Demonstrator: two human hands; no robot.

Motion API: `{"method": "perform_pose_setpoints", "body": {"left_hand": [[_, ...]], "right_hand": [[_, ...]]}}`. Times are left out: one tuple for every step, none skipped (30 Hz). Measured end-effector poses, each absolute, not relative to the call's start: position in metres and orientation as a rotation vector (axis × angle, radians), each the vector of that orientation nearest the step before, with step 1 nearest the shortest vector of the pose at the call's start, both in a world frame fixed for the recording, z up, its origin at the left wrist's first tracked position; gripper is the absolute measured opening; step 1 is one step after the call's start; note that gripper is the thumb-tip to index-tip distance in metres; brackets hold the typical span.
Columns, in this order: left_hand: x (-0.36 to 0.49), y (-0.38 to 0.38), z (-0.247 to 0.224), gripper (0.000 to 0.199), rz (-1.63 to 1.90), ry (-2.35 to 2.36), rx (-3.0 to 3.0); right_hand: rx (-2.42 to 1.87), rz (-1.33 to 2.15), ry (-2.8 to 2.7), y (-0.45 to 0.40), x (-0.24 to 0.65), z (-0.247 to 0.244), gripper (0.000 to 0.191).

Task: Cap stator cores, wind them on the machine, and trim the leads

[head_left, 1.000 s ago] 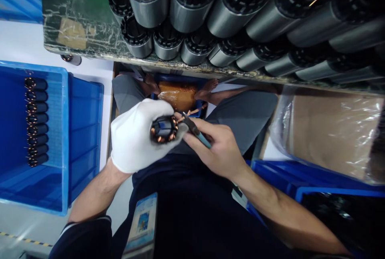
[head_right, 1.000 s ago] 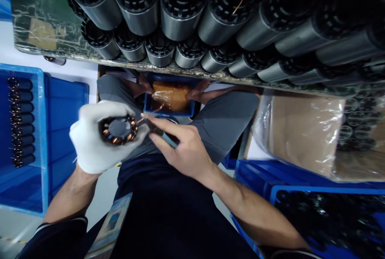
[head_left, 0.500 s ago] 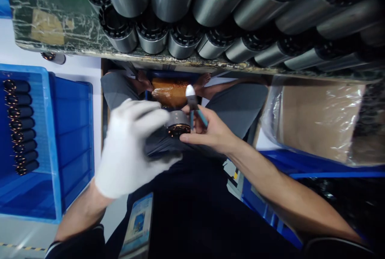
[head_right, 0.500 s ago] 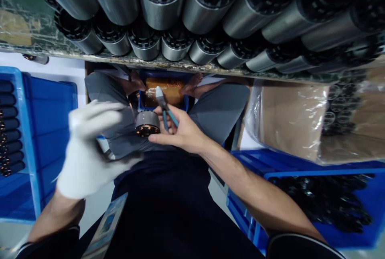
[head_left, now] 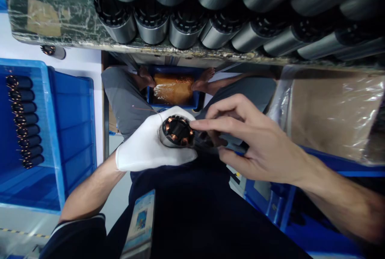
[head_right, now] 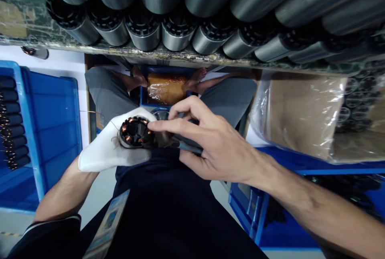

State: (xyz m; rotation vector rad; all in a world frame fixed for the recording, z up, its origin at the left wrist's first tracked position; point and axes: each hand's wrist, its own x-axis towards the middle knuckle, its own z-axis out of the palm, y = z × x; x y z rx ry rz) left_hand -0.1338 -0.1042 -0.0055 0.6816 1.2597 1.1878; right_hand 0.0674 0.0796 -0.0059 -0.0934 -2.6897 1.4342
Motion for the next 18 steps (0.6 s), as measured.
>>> {"method": "perform_pose_setpoints", "body": {"left_hand": [[-0.135,-0.104,-0.004,0.038,1.181,1.284,0.709],[-0.136,-0.104,-0.004,0.037,1.169,1.310,0.739],[-0.136,-0.103,-0.005,0.036,1.154,1.336,0.765],[-0.135,-0.103,-0.006,0.034,1.137,1.356,0.783],[-0.134,-0.102,-0.007,0.033,1.124,1.369,0.794],[-0.134,-0.102,-0.009,0.033,1.118,1.377,0.803],[-0.133,-0.102,-0.010,0.033,1.111,1.380,0.813],[-0.133,-0.102,-0.011,0.033,1.100,1.382,0.826],[-0.132,-0.102,-0.012,0.033,1.089,1.388,0.839],[-0.132,-0.103,-0.013,0.032,1.074,1.396,0.848],[-0.133,-0.103,-0.014,0.032,1.061,1.404,0.849],[-0.133,-0.104,-0.015,0.031,1.051,1.412,0.841],[-0.132,-0.104,-0.016,0.031,1.046,1.421,0.827],[-0.132,-0.104,-0.017,0.032,1.050,1.438,0.811],[-0.131,-0.103,-0.017,0.033,1.057,1.465,0.797],[-0.130,-0.102,-0.018,0.034,1.063,1.505,0.788],[-0.128,-0.101,-0.018,0.035,1.065,1.560,0.789],[-0.127,-0.099,-0.018,0.034,1.057,1.627,0.801]], "right_hand": [[-0.071,1.374,-2.760,0.085,0.072,-0.002,0.075],[-0.052,1.321,-2.814,0.089,0.075,0.000,0.080],[-0.038,1.273,-2.853,0.091,0.077,0.001,0.083],[-0.024,1.235,-2.874,0.093,0.078,0.002,0.084],[-0.010,1.204,-2.887,0.093,0.078,0.003,0.085],[0.003,1.177,-2.894,0.092,0.077,0.003,0.085],[0.018,1.147,-2.901,0.091,0.076,0.003,0.085],[0.031,1.113,-2.910,0.090,0.075,0.003,0.084],[0.049,1.072,-2.919,0.090,0.074,0.003,0.082],[0.058,1.028,-2.930,0.089,0.075,0.003,0.080],[0.061,1.000,-2.945,0.088,0.075,0.003,0.077],[0.062,1.002,-2.960,0.088,0.076,0.003,0.074],[0.054,1.036,-2.971,0.088,0.077,0.003,0.072],[0.035,1.101,-2.973,0.088,0.078,0.002,0.071],[0.006,1.179,-2.970,0.088,0.078,0.002,0.072],[-0.033,1.247,-2.963,0.088,0.078,0.001,0.074],[-0.068,1.288,-2.954,0.088,0.077,0.000,0.076],[-0.101,1.293,-2.948,0.087,0.076,0.000,0.077]]}}
